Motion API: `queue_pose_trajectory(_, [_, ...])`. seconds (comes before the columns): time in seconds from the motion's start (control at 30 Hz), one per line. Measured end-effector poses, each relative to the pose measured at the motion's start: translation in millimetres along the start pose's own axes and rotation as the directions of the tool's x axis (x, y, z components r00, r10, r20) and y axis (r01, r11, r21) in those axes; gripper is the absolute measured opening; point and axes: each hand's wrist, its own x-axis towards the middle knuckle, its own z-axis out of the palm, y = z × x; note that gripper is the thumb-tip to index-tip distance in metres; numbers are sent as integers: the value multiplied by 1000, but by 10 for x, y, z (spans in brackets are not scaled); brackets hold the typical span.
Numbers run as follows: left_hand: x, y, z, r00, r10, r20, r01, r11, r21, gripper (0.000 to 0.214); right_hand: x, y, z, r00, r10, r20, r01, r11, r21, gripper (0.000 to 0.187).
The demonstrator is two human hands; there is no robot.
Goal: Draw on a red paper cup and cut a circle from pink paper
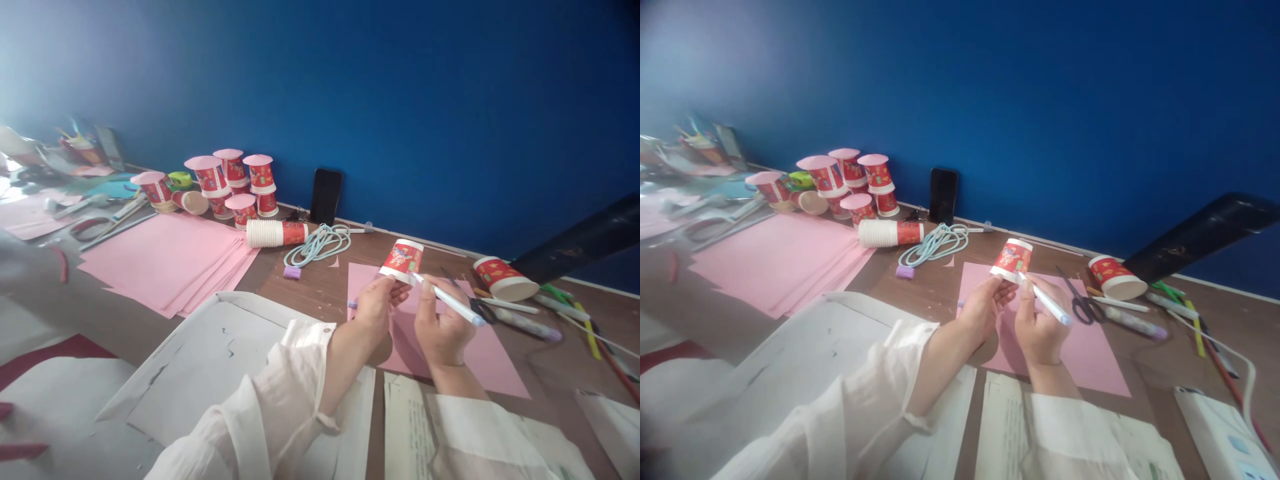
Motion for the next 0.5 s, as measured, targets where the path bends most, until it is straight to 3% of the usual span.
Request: queue_pose_trajectory(0.5, [15, -53, -65, 995, 71, 70, -80, 987, 136, 30, 20, 3, -6, 998, 2, 66, 0, 1000, -26, 18])
